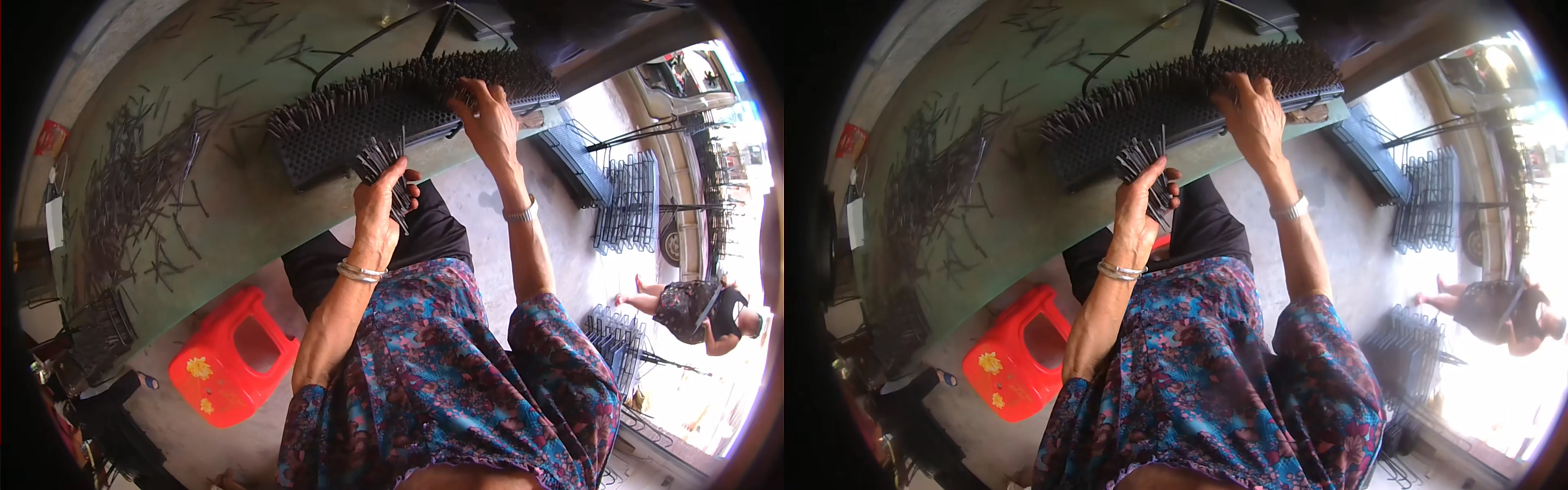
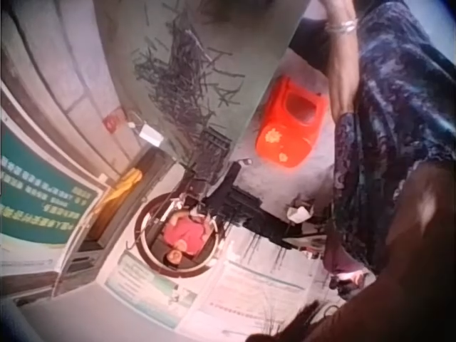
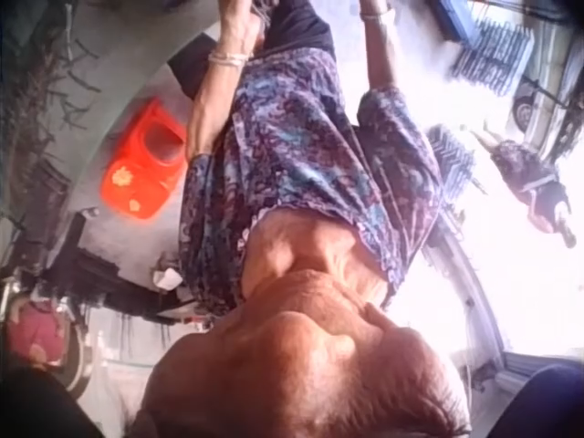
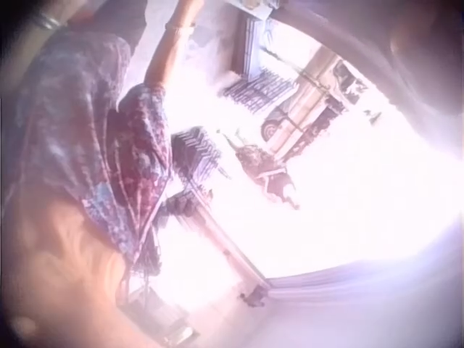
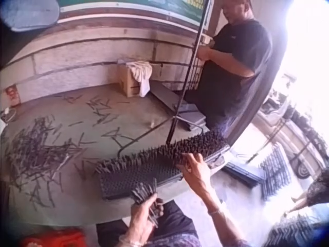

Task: Sorting and inserting small metal rods into a perforated template jig on a workbench.

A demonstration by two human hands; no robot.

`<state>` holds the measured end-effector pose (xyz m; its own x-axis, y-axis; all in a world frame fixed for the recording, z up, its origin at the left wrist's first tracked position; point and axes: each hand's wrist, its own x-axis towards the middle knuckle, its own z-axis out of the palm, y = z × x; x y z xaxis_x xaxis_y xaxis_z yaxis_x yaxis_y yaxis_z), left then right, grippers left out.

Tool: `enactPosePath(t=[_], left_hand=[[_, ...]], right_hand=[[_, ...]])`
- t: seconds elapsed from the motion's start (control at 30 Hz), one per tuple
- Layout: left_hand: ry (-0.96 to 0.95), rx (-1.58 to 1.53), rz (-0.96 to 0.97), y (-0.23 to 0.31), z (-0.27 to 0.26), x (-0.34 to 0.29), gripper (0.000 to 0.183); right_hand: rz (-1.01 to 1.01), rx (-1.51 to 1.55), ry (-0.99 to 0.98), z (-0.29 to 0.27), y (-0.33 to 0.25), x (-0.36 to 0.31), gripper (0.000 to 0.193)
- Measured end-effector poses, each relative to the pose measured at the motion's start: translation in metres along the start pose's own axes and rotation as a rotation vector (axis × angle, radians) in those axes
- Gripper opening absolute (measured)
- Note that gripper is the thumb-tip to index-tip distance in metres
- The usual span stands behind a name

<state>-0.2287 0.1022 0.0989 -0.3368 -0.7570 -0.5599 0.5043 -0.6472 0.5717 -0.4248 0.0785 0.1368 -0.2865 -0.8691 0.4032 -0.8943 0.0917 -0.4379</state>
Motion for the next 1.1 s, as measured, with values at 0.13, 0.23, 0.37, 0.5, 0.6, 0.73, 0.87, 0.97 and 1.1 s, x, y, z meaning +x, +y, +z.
enactPosePath(t=[0.13,0.23,0.37,0.5,0.6,0.73,0.87,0.97,1.1], left_hand=[[-0.032,0.036,0.015,0.001,0.002,0.0,0.017],[-0.021,0.077,0.034,0.004,0.002,-0.003,0.019],[-0.017,0.123,0.028,0.008,0.003,-0.005,0.022],[-0.032,0.176,0.056,0.013,0.002,-0.007,0.021],[-0.031,0.199,0.056,0.014,0.001,-0.006,0.021],[-0.036,0.202,0.065,0.016,0.004,-0.007,0.021],[-0.034,0.212,0.066,0.017,0.004,-0.008,0.019],[-0.045,0.219,0.051,0.018,0.002,-0.007,0.019],[-0.042,0.222,0.058,0.022,0.007,-0.01,0.017]], right_hand=[[0.181,0.539,-0.505,-0.013,-0.024,-0.004,0.031],[0.146,0.747,-0.644,0.0,-0.031,-0.011,0.027],[0.186,0.824,-0.71,0.002,-0.029,-0.007,0.018],[0.208,0.815,-0.809,0.0,-0.033,-0.003,0.015],[0.223,0.826,-0.789,0.003,-0.034,-0.004,0.017],[0.206,0.754,-0.79,0.003,-0.033,-0.005,0.016],[0.202,0.814,-0.816,0.006,-0.028,-0.005,0.016],[0.234,0.825,-0.836,0.002,-0.03,-0.003,0.016],[0.259,0.852,-0.792,0.002,-0.032,-0.005,0.016]])
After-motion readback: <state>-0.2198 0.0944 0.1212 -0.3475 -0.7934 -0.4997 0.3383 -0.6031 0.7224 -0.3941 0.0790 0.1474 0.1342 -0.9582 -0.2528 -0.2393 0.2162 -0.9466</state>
